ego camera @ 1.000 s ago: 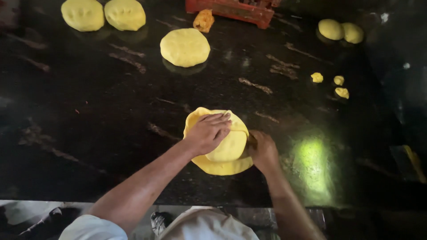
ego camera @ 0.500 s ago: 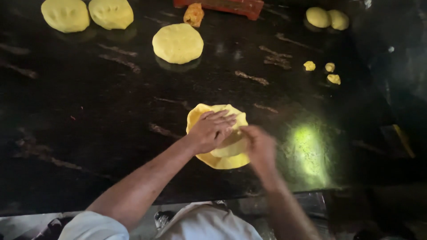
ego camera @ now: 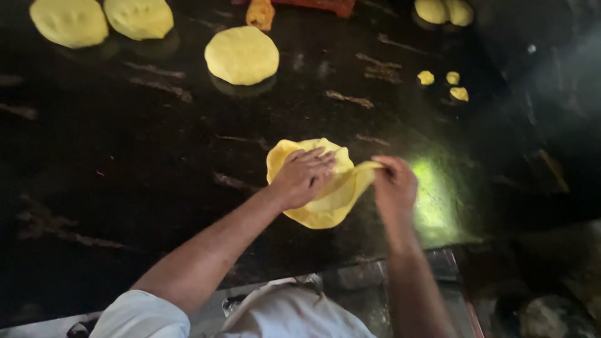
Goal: Flattening and shaping balls of yellow dough on a dark countertop.
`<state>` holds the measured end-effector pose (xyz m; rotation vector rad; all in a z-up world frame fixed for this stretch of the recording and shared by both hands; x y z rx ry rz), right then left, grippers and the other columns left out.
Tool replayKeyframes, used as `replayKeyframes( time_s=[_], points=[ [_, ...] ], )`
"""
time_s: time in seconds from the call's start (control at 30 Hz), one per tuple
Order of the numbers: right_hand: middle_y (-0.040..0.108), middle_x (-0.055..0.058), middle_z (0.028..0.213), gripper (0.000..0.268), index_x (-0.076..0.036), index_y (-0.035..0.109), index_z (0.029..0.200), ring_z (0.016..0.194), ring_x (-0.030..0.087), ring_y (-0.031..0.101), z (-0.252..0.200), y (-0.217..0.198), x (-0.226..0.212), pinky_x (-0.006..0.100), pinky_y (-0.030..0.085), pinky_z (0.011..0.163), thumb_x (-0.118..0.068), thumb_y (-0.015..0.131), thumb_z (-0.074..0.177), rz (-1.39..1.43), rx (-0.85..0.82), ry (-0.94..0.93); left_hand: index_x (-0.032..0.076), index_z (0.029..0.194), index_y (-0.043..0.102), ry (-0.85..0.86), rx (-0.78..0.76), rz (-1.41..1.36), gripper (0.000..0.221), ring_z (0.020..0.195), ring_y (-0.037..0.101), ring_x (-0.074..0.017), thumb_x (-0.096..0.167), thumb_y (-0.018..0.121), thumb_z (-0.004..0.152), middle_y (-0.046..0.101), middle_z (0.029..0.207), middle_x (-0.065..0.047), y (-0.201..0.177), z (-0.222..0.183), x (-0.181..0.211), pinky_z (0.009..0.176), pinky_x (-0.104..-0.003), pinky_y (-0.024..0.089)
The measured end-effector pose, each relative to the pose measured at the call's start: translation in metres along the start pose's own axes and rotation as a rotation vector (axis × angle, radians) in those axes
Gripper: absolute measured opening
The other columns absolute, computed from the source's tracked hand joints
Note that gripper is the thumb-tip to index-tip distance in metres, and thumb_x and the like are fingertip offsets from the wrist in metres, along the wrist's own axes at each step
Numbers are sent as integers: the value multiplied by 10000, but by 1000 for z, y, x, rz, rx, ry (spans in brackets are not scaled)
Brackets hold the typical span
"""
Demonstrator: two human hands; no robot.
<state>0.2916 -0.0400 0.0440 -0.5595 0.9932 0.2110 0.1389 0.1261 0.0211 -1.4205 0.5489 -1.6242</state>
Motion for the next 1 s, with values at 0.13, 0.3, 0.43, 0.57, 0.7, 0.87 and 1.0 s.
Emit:
replayKeyframes(
  time_s=[0.13,0.3,0.43,0.57,0.7,0.87,1.0],
  points=[
    [756,145,959,145,-42,715,1036,825,282,729,-26,70,-92,391,564,715,-70,724,894,-467,-104,-27,158,1525,500,-37,25,-105,598,1536,303,-212,487,268,1083,436,1608,-29,-11,-1,-7,1255,-468,155],
    [781,135,1025,204,-105,712,1121,968,272,775,-41,37,-44,391,609,836,-3,647,957,-330,-168,-203,261,1486,537,20,-123,-76,579,1534,270,-196,497,239,1049,451,1594,93,-14,-5,2,1253,-553,92],
    [770,95,1093,118,-77,671,1140,1023,194,766,-64,0,-21,343,632,894,-98,677,1025,-206,-42,-14,275,1437,596,27,-128,-22,547,1543,281,-202,497,268,1060,429,1608,85,-10,0,-1,1249,-570,121],
    [716,89,969,310,-49,613,1111,846,169,688,-97,24,-5,319,571,742,-73,784,854,-260,-88,143,240,1422,609,58,-98,-14,532,1536,303,-207,481,296,1065,433,1616,72,-6,0,1,1228,-598,126],
    [719,88,911,341,-44,559,1107,766,156,686,-102,43,3,303,548,684,-62,754,828,-110,-24,271,248,1423,614,71,-94,-51,520,1532,307,-215,481,308,1073,454,1598,60,-4,2,3,1223,-615,127],
    [678,113,955,205,-10,612,1050,832,176,668,-82,-1,15,317,539,726,-41,716,876,-133,140,99,240,1377,645,91,-75,-5,515,1526,330,-217,484,324,1056,465,1599,46,-2,0,2,1204,-625,159],
    [704,108,864,135,4,698,1014,732,169,616,-53,14,-42,316,494,659,-36,708,886,-93,10,213,205,1439,603,151,-45,-29,579,1531,343,-230,503,283,1058,469,1605,24,15,-12,-4,1208,-616,182]
  ],
)
Point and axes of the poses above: each hand's wrist, its own z-axis towards the middle knuckle, its own y-axis out of the palm, x = y × z, the point moved 6 cm from there along z, towards the middle knuckle
